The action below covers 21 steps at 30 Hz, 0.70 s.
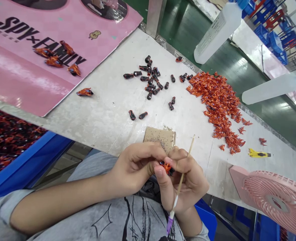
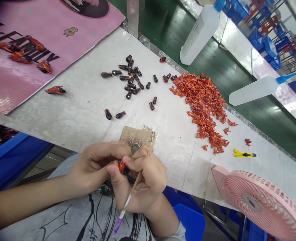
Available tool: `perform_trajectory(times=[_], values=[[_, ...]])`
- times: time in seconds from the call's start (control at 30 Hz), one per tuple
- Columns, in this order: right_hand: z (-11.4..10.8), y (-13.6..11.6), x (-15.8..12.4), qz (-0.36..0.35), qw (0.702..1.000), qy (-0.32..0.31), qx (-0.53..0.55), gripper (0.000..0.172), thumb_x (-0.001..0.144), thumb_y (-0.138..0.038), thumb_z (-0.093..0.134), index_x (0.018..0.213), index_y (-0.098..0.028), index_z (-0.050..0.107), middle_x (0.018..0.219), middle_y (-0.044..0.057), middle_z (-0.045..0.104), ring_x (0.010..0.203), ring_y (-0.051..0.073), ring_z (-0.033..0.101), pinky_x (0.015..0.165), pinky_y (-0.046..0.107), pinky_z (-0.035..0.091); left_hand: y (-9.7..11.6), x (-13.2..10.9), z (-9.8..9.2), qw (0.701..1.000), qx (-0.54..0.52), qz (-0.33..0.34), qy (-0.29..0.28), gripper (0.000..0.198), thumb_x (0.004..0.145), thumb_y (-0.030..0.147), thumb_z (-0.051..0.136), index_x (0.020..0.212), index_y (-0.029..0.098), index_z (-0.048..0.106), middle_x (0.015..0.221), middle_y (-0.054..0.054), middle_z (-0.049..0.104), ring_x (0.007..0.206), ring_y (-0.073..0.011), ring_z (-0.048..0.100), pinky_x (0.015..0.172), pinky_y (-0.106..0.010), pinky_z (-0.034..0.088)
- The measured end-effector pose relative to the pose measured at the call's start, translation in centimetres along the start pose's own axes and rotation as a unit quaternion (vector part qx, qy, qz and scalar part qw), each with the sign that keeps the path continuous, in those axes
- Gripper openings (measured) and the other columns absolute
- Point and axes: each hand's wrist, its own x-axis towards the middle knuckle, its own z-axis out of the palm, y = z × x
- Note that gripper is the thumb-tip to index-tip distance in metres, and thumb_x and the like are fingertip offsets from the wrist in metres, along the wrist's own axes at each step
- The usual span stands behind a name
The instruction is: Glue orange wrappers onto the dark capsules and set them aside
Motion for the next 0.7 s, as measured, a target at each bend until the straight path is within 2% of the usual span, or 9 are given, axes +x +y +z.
perform_trajectory(times=[0.43,0.7], values=[[-0.3,-0.04,0.0,0.032,0.999,-0.008,0.036,0.013,0.089,-0.018,0.068,0.084,-0.024,0.056,0.065,-0.005,0.046,0.056,0.013,0.045,0.051,0.028,0.039,0.35,0.29,-0.08,0.999,0.004,-0.021,-0.028,0.039,0.095,0.05,0.064,0.078,0.016,0.07,0.064,-0.002,0.062,0.057,-0.0138,0.057,0.053,-0.024,0.049],[-0.75,0.7,0.24,0.039,0.999,-0.029,0.024,0.017,0.087,-0.021,0.078,0.095,-0.022,0.063,0.071,-0.004,0.053,0.062,0.012,0.049,0.054,0.025,0.043,0.5,0.49,-0.67,0.991,-0.065,-0.109,-0.033,0.037,0.089,0.052,0.071,0.081,0.016,0.071,0.068,-0.001,0.061,0.061,-0.014,0.056,0.056,-0.024,0.051]])
